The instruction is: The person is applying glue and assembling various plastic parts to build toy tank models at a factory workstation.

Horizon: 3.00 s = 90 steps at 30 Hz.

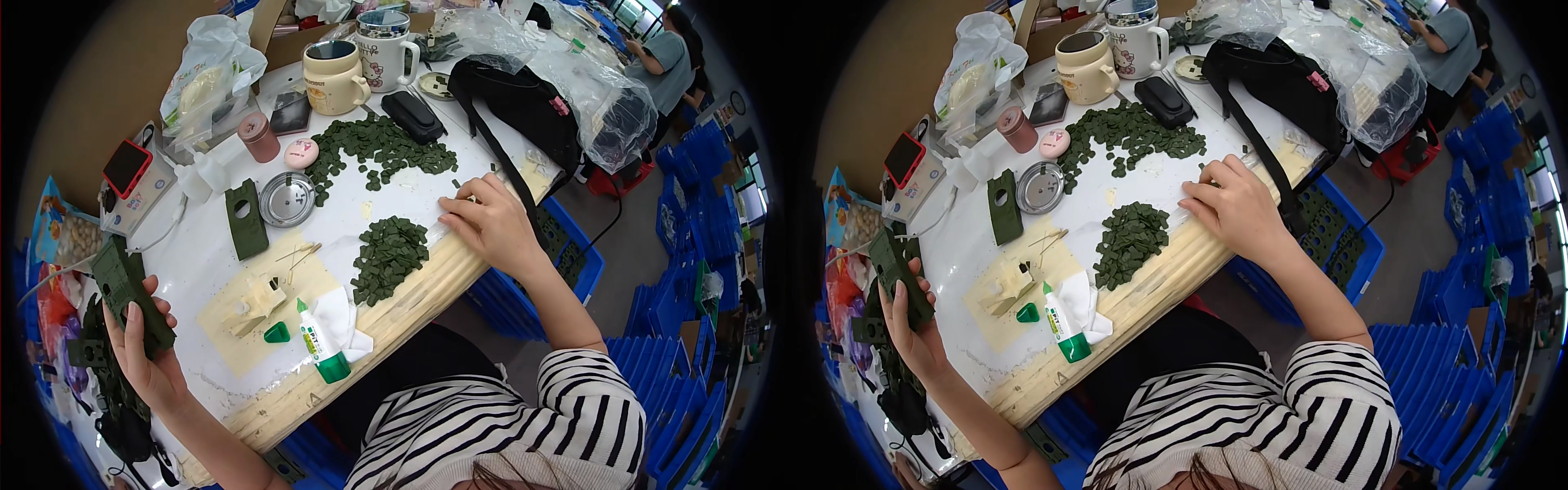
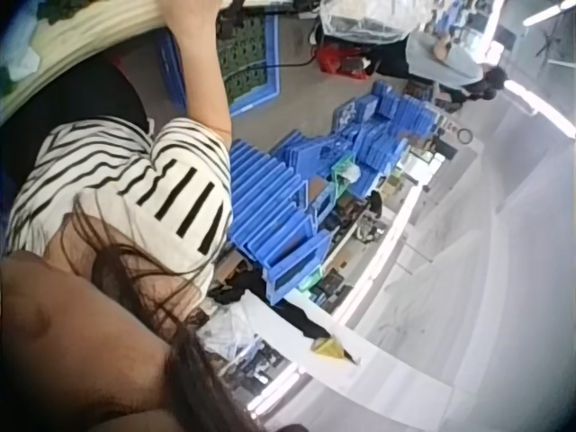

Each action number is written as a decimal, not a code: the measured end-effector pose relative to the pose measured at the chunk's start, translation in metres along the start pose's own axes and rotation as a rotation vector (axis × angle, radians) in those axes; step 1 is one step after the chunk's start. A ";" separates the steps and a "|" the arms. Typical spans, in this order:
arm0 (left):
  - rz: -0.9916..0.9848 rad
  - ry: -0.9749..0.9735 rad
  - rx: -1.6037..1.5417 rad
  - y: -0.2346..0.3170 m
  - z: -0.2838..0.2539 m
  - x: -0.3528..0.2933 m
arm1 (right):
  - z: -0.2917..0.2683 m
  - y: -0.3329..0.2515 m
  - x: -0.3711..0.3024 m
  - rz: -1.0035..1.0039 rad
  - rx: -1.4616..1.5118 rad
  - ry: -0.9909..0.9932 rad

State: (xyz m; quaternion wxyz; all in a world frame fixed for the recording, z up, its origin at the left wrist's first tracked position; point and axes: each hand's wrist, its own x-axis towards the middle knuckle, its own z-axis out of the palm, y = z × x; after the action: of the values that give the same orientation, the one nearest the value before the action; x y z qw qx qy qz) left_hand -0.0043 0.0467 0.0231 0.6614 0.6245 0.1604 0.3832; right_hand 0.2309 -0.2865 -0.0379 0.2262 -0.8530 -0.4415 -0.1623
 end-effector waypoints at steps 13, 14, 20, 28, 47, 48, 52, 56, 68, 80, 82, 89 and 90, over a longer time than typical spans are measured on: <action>-0.012 -0.004 0.019 -0.002 -0.009 -0.002 | -0.072 0.092 0.006 0.264 0.129 0.830; -0.010 0.005 0.014 -0.002 -0.006 -0.003 | -0.088 0.118 0.008 0.373 0.184 0.882; -0.027 0.012 0.024 -0.005 0.005 -0.001 | -0.106 0.331 0.052 0.553 0.431 0.144; -0.021 0.045 0.066 -0.004 0.004 -0.003 | -0.052 0.424 0.110 0.394 -0.272 -0.229; -0.023 0.073 0.110 -0.008 0.003 -0.001 | -0.052 0.401 0.091 0.800 0.767 -0.070; -0.016 0.083 0.098 -0.009 0.005 -0.001 | -0.053 0.399 0.089 0.791 0.730 -0.075; -0.032 0.046 0.106 -0.011 0.000 -0.001 | -0.052 0.391 0.086 0.749 0.590 -0.111; -0.028 0.058 0.110 -0.009 0.004 -0.001 | -0.046 0.384 0.100 0.682 0.431 -0.170; -0.012 0.102 0.094 -0.006 0.011 -0.002 | -0.043 0.372 0.130 0.537 0.121 -0.259; -0.027 0.037 0.063 -0.019 0.003 0.006 | -0.072 0.449 0.105 0.565 0.766 -0.057; -0.023 0.091 0.127 -0.006 0.003 -0.002 | -0.033 0.413 0.126 0.598 0.586 -0.022; -0.020 0.064 0.093 -0.007 0.004 0.001 | -0.062 0.423 0.128 0.618 0.016 -0.044; -0.012 0.072 0.087 -0.005 0.006 0.000 | -0.060 0.420 0.129 0.602 -0.072 -0.039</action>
State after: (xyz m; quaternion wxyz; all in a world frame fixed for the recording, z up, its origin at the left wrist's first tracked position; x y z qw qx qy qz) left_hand 0.0014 0.0428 0.0189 0.6298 0.6374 0.2043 0.3941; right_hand 0.6459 -0.4439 -0.0277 0.2252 -0.9559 -0.1673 -0.0871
